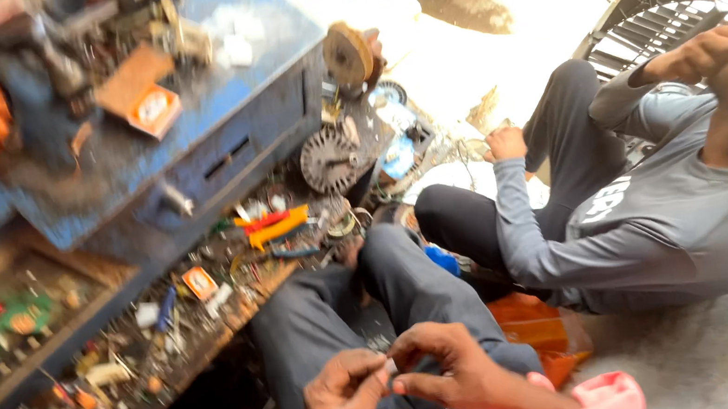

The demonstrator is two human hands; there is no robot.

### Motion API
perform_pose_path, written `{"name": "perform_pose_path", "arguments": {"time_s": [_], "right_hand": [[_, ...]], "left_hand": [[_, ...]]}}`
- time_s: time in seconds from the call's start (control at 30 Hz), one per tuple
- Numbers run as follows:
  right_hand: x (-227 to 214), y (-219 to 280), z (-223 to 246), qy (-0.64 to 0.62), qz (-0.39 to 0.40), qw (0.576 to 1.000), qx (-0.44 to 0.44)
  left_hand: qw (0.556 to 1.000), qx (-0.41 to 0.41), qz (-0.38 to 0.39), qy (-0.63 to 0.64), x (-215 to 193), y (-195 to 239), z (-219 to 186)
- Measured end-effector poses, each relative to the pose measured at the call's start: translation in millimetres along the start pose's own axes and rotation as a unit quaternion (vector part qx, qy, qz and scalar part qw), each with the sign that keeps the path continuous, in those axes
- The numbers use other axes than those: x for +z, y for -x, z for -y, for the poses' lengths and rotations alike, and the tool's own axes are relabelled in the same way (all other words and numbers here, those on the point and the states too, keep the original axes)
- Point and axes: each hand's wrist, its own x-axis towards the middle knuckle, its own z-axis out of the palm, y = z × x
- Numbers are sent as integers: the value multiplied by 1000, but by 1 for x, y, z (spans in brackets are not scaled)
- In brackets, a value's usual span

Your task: The person winds copper wire into the slots of a motor stator, uses a screwdriver to push the wires into place, and cuts the wire with scissors.

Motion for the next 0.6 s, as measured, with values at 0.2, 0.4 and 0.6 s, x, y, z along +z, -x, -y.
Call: {"name": "perform_pose_path", "arguments": {"time_s": [0.2,0.4,0.6], "right_hand": [[14,-11,-48,-241,-38,963,113],[4,-12,-48,-242,-6,959,148],[1,-16,-33,-190,-5,964,187]], "left_hand": [[995,101,3,-26,-15,-12,29],[999,23,-28,7,-16,-11,44],[994,91,-14,-56,-10,-13,40]]}}
